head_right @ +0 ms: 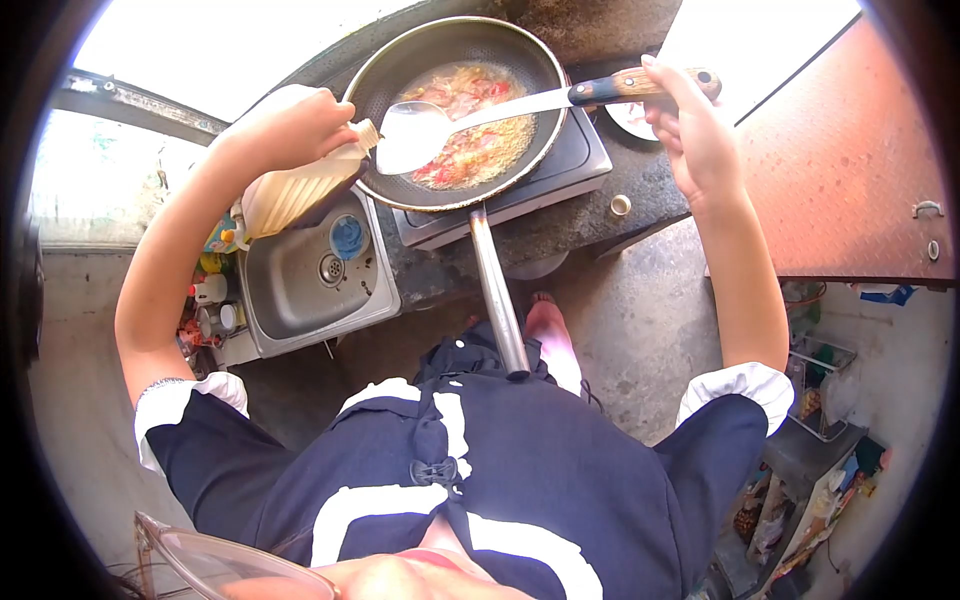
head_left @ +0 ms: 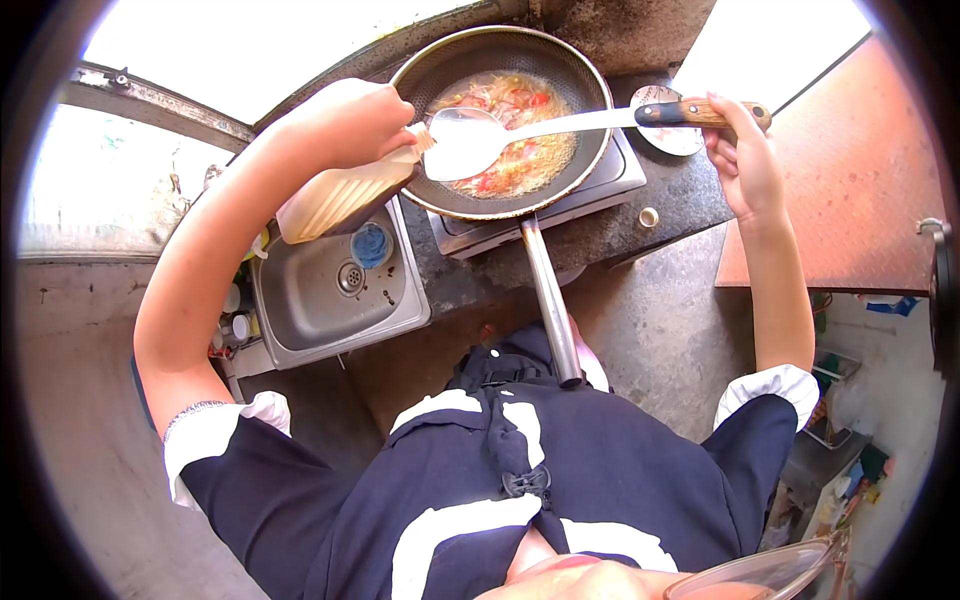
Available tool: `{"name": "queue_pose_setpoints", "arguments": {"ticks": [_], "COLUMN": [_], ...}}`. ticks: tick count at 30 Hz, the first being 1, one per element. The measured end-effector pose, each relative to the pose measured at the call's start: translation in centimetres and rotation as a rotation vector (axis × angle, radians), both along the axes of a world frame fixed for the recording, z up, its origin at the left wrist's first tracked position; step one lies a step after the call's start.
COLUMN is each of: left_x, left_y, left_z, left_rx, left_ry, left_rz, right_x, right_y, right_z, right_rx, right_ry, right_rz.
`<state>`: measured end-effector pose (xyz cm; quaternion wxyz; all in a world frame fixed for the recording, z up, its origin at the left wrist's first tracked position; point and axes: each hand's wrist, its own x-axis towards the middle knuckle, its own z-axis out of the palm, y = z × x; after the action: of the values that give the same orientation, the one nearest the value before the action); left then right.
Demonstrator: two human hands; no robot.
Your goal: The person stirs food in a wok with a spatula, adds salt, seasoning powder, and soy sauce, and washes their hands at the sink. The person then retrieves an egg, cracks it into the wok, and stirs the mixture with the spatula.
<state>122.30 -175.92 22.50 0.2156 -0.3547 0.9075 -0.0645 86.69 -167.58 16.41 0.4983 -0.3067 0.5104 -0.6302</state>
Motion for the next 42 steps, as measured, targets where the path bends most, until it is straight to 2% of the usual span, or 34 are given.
{"name": "queue_pose_setpoints", "arguments": {"ticks": [11,20,25,32,36,42], "left_x": [-0.2,1.9,4.5,8.8,10.7,13.6], "left_y": [0.2,0.6,0.5,2.3,4.7,8.4], "left_z": [0.1,0.9,0.3,0.1,-0.1,-1.7], "left_rx": [-0.016,-0.017,-0.105,-0.194,-0.196,-0.214], "left_ry": [-0.028,0.06,0.193,0.439,0.489,0.58], "left_rz": [0.029,0.138,0.106,0.131,0.282,0.341], "right_x": [-0.6,-1.5,-2.8,-2.9,-2.4,-1.0], "right_y": [0.0,-0.2,-0.7,-1.7,-3.3,-4.6], "right_z": [-0.5,-1.8,-3.3,-3.8,-5.6,-7.2], "right_rx": [0.052,0.063,0.011,0.014,0.018,0.002], "right_ry": [-0.01,-0.074,-0.113,-0.014,0.063,0.137], "right_rz": [-0.036,-0.047,-0.021,-0.086,-0.09,-0.07]}}
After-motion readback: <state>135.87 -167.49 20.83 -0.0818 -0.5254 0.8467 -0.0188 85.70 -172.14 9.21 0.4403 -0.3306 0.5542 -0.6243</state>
